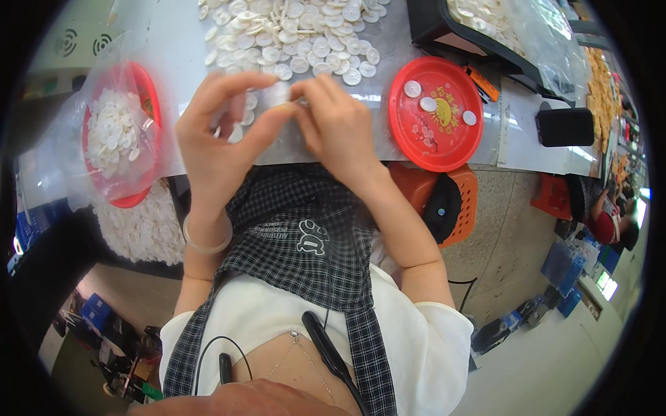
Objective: Sort and inspect small white plastic components on a factory workbench.
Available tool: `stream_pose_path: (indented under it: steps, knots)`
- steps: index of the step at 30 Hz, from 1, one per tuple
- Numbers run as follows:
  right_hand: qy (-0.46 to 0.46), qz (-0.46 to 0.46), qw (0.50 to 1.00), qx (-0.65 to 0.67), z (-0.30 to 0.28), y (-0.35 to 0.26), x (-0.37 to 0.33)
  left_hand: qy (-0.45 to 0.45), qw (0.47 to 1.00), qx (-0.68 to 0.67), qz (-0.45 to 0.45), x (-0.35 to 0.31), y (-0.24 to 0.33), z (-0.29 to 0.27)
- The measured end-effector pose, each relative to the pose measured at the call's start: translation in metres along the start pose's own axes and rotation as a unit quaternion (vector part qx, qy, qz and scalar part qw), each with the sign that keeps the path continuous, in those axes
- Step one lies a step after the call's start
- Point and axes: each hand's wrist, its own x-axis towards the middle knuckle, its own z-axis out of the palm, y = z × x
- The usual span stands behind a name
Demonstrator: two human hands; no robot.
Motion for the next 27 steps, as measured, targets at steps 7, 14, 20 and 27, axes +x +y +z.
stream_pose_path:
  steps: [7, 14, 20, 27]
  knots:
    - [-0.056, 0.112, 0.978, 0.169, 0.01, 0.007, -0.002, -0.077, 0.977, 0.094, 0.175, 0.022, 0.012, 0.113]
    - [0.027, 0.089, 0.946, 0.312, -0.005, 0.012, -0.01, -0.022, 0.988, 0.028, 0.15, 0.0, 0.021, 0.051]
    - [-0.132, 0.234, 0.451, 0.851, -0.021, 0.022, -0.004, 0.045, 0.993, 0.099, -0.054, -0.025, -0.021, -0.014]
    - [-0.141, 0.255, 0.314, 0.904, -0.015, 0.016, -0.006, 0.036, 0.987, 0.136, -0.075, -0.039, -0.036, -0.025]
